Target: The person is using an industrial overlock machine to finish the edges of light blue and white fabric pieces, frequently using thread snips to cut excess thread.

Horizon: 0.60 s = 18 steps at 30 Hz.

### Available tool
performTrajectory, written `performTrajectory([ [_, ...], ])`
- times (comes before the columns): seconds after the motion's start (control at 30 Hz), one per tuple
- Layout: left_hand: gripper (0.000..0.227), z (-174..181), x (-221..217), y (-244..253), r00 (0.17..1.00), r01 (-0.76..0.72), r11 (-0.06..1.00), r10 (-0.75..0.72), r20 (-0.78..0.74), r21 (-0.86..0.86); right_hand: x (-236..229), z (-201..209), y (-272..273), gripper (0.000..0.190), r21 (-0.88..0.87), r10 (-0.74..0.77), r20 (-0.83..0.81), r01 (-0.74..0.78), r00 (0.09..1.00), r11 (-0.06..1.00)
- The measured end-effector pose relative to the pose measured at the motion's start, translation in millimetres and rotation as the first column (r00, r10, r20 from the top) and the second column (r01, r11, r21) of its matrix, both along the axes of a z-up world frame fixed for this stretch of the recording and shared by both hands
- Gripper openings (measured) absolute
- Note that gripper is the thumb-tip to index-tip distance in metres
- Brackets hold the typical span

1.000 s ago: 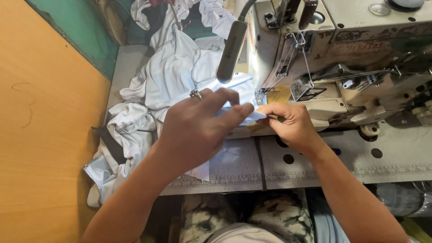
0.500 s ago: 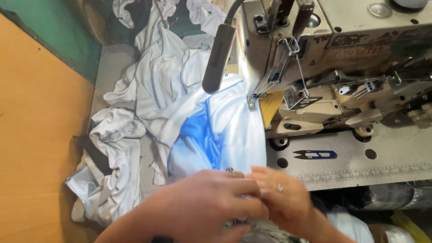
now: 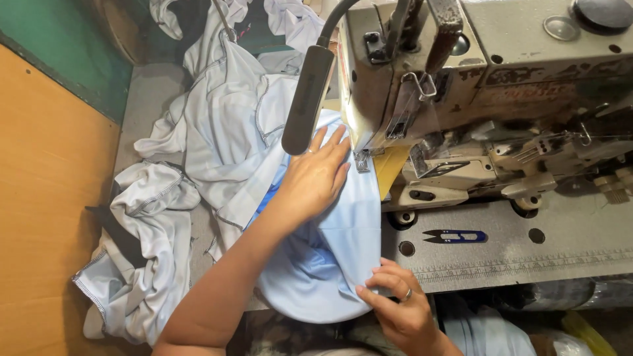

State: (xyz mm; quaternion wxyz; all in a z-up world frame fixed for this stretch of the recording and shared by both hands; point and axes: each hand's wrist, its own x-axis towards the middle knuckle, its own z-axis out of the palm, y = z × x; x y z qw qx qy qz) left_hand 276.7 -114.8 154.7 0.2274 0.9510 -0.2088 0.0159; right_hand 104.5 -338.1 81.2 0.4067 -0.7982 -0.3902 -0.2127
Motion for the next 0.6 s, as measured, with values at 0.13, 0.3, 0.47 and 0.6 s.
performTrajectory([
  [0.13,0.039,-24.1,22.5,6.7,0.998,0.012,1.000,-0.011,0.059,-0.017,16.9,8.7,3.5,0.026,0.008,-0.047,-0.027,0.048,0.999,0.999],
  [0.3,0.025,-37.7,55.4,18.9,0.964,0.049,0.992,-0.015,0.264,-0.120,44.3,24.5,9.1,0.024,0.003,-0.051,0.005,0.051,0.999,0.999],
  [0.47,0.033,-49.3,88.9,23.9,0.908,-0.017,0.998,0.040,0.417,-0.060,71.1,34.1,16.0,0.024,0.013,-0.076,0.068,0.076,0.995,0.997],
  [0.6,0.061,-52.7,91.3,27.8,0.933,-0.147,0.982,0.178,0.314,-0.120,85.7,38.9,17.7,0.024,0.032,-0.088,0.090,0.086,0.992,0.996],
])
